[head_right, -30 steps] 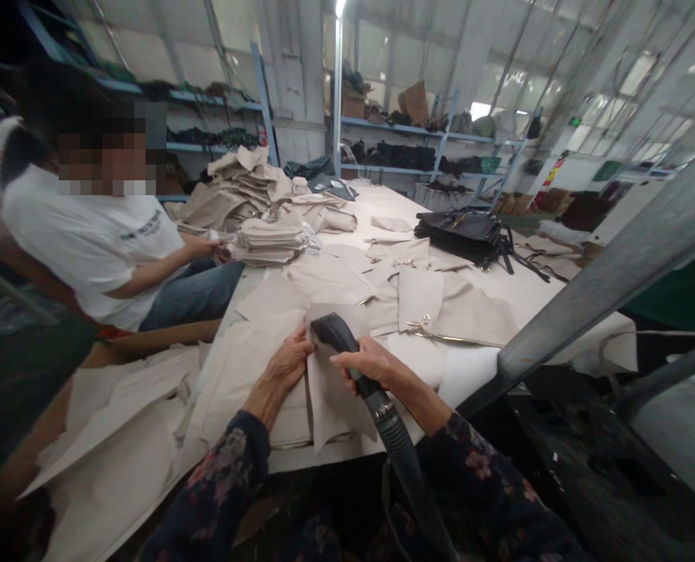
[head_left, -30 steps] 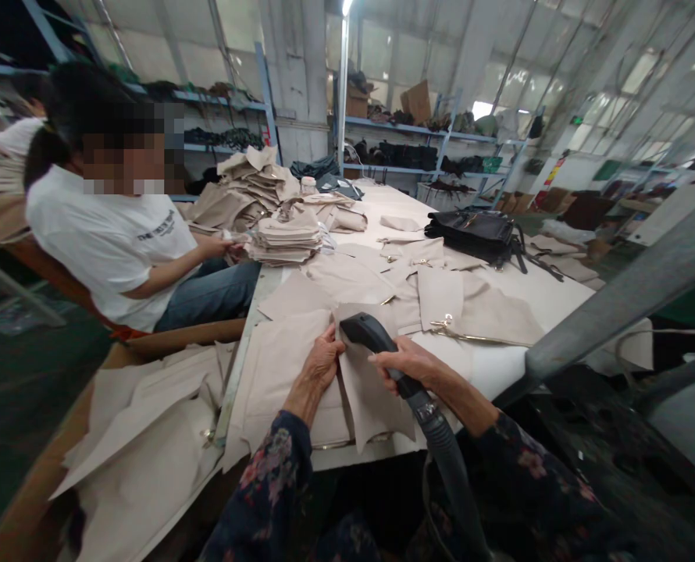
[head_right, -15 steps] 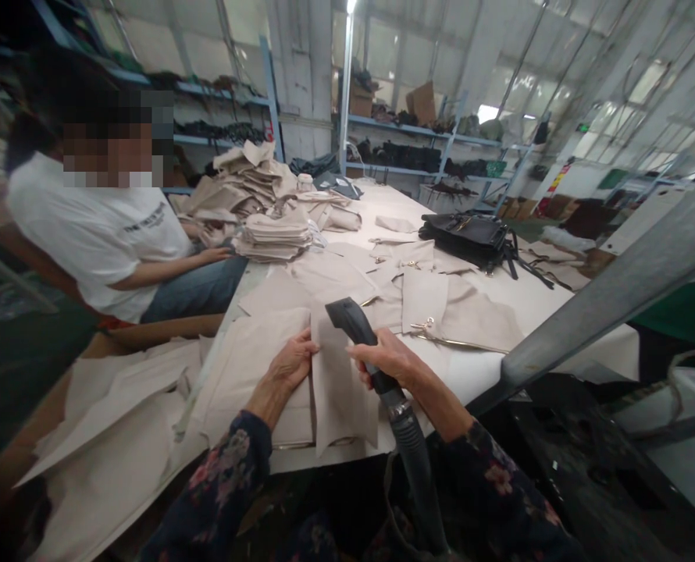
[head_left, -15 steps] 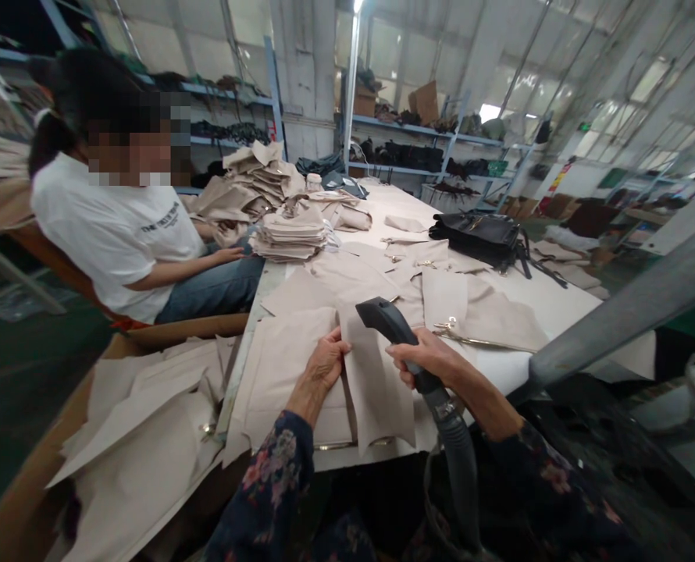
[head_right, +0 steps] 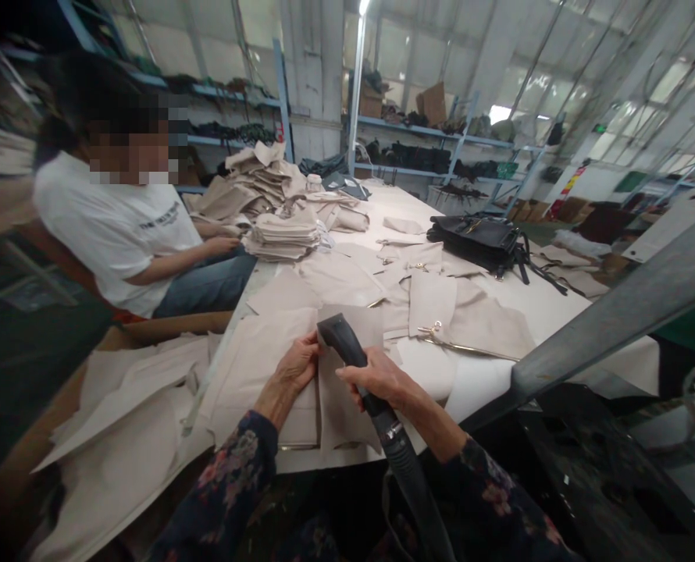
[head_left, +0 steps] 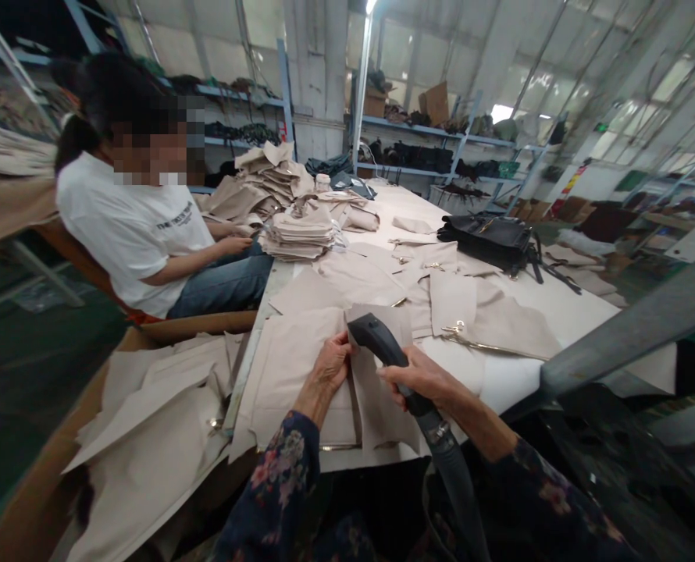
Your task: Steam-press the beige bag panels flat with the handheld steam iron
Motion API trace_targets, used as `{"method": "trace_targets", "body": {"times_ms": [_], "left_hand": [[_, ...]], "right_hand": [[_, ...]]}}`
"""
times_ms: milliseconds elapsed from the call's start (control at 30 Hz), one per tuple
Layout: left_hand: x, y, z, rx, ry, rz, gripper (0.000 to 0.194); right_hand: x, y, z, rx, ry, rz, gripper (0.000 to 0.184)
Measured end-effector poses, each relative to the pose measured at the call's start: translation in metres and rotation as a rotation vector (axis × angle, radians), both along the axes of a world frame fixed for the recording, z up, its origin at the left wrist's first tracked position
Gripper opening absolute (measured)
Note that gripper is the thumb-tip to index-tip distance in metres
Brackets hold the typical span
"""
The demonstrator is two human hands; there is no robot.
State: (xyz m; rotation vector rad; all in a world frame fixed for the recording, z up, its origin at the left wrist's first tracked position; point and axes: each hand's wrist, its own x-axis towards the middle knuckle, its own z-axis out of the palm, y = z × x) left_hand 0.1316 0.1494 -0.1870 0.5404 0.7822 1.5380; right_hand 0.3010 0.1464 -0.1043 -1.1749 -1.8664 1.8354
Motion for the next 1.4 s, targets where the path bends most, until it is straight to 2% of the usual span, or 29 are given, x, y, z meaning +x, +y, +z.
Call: {"method": "trace_targets", "body": {"times_ms": [133, 233, 333, 400, 467, 533, 600, 633, 667, 733, 800, 867, 967, 1067, 1200, 1300, 1400], "left_hand": [[0.001, -0.001, -0.001, -0.005, 0.045, -0.015, 0.041], [0.000, -0.001, 0.000, -0.011, 0.051, -0.017, 0.044], [-0.002, 0.000, 0.001, -0.019, 0.058, -0.021, 0.053], [-0.001, -0.001, 0.002, -0.023, 0.161, -0.016, 0.057], [0.004, -0.006, 0.005, -0.021, 0.454, 0.058, 0.057], [0.013, -0.013, 0.010, -0.016, 0.784, 0.210, 0.057], [0.025, -0.020, 0.014, 0.031, 1.125, 0.379, 0.058], [0.031, -0.022, 0.014, 0.085, 1.302, 0.419, 0.056], [0.037, -0.023, 0.014, 0.159, 1.489, 0.414, 0.053], [0.047, -0.021, 0.008, 0.297, 1.852, 0.304, 0.044], [0.053, -0.016, -0.002, 0.334, 2.016, 0.165, 0.041], [0.054, -0.011, -0.013, 0.309, 2.061, 0.123, 0.042], [0.053, -0.008, -0.022, 0.295, 2.054, 0.136, 0.044], [0.054, -0.008, -0.025, 0.265, 2.055, 0.137, 0.047], [0.058, -0.008, -0.026, 0.246, 2.092, 0.123, 0.049], [0.059, -0.008, -0.026, 0.251, 2.108, 0.137, 0.050], [0.059, -0.008, -0.028, 0.260, 2.105, 0.163, 0.050]], "right_hand": [[-0.013, 0.014, -0.001, 0.022, 0.079, 0.000, 0.029], [-0.014, 0.030, 0.006, 0.017, 0.157, -0.060, 0.031], [0.015, 0.031, 0.015, 0.001, 0.230, -0.119, 0.032], [0.046, 0.021, 0.018, 0.000, 0.216, -0.186, 0.032], [0.076, 0.007, 0.017, 0.000, 0.160, -0.235, 0.032], [0.098, -0.004, 0.013, -0.005, 0.093, -0.246, 0.034], [0.112, -0.010, 0.007, -0.015, 0.051, -0.246, 0.036], [0.115, -0.012, 0.004, -0.020, 0.045, -0.250, 0.036], [0.117, -0.012, 0.002, -0.022, 0.045, -0.255, 0.036], [0.116, -0.012, 0.000, -0.031, 0.047, -0.255, 0.036], [0.110, -0.012, 0.000, -0.047, 0.026, -0.228, 0.035], [0.102, -0.012, 0.000, -0.080, -0.006, -0.188, 0.033], [0.086, -0.009, -0.003, -0.148, -0.052, -0.153, 0.030], [0.070, 0.006, -0.011, -0.190, -0.063, -0.162, 0.030], [0.052, 0.035, -0.017, -0.169, -0.006, -0.180, 0.028], [0.052, 0.040, -0.013, -0.184, -0.037, -0.208, 0.025], [0.062, 0.027, -0.005, -0.203, -0.154, -0.191, 0.027]]}}
